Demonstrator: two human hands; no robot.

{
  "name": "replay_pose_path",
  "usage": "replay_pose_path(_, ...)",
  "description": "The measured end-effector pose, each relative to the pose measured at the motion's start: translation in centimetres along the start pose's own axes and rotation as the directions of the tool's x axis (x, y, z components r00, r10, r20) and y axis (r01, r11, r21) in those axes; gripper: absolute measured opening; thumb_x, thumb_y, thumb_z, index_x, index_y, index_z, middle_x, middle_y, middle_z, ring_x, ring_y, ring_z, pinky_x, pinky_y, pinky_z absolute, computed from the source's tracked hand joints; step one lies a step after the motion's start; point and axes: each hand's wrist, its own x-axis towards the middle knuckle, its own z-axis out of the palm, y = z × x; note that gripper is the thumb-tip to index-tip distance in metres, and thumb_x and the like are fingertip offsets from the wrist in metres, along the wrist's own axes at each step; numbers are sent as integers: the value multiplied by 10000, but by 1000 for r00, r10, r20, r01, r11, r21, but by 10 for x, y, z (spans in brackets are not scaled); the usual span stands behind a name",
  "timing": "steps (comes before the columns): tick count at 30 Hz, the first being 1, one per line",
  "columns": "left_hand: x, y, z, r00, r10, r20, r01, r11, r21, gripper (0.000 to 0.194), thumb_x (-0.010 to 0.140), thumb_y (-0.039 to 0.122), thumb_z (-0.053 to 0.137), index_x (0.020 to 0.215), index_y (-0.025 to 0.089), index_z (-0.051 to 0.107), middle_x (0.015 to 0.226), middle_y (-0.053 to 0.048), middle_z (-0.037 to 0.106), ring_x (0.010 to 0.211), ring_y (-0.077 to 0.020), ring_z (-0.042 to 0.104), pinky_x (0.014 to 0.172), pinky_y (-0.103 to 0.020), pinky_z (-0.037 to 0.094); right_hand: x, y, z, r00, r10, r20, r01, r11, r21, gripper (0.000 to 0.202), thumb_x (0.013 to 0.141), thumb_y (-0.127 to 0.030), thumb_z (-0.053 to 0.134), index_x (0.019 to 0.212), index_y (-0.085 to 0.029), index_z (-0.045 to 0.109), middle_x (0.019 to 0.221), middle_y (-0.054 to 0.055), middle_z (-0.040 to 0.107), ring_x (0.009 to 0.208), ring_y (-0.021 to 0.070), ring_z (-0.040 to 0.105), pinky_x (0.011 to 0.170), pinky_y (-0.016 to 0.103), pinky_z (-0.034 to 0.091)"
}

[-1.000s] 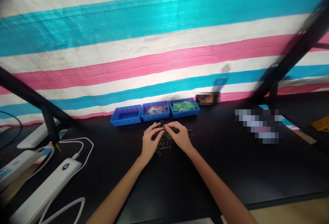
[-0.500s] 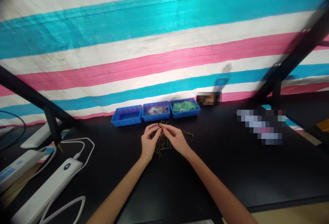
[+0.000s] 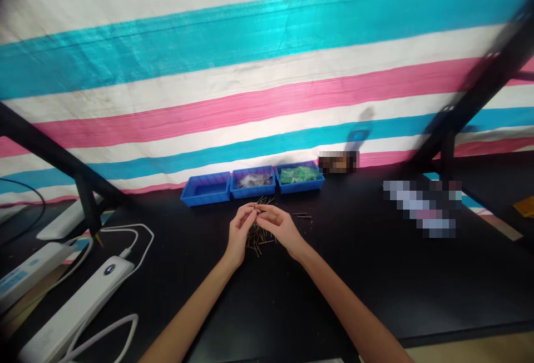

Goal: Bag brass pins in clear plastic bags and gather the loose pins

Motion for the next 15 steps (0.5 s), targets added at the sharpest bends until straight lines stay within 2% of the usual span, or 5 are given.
replay_pose_path(4,0,-3,-3,1000,23,5,-24,999,24,137,762,280,597,825,164,632,1087,-70,513,1020,-192,545,889,-313,447,2,-2,-5,996,-1,-92,1,1000,-3,373,693,-349,675,1034,-207,626,935,46,674,932,194,612,903,366,441)
replay_pose_path(7,1,-5,-5,996,83,12,-84,984,158,140,760,277,600,838,173,654,1055,-72,523,990,-194,556,855,-314,464,3,-3,-8,987,-40,-157,33,998,-47,374,677,-359,687,1009,-193,644,925,58,680,911,211,622,888,384,457)
replay_pose_path(10,1,-5,-6,985,173,29,-173,930,324,126,758,259,603,830,186,674,1013,-69,538,965,-188,561,863,-326,455,3,-1,-9,970,-102,-221,81,991,-102,328,661,-362,695,934,-182,672,894,64,685,853,221,635,842,397,486)
replay_pose_path(12,1,-4,-7,974,218,58,-223,896,384,107,747,243,614,807,189,683,989,-66,546,952,-185,564,872,-332,447,3,2,-8,965,-132,-227,106,987,-124,278,662,-357,692,880,-184,686,883,60,683,833,216,635,820,389,496)
replay_pose_path(15,2,0,-9,969,209,132,-245,888,390,94,738,236,620,788,191,686,948,-64,568,926,-185,576,856,-334,457,4,4,-7,971,-170,-170,145,978,-152,227,681,-353,676,839,-192,692,852,48,678,800,199,630,791,368,504)
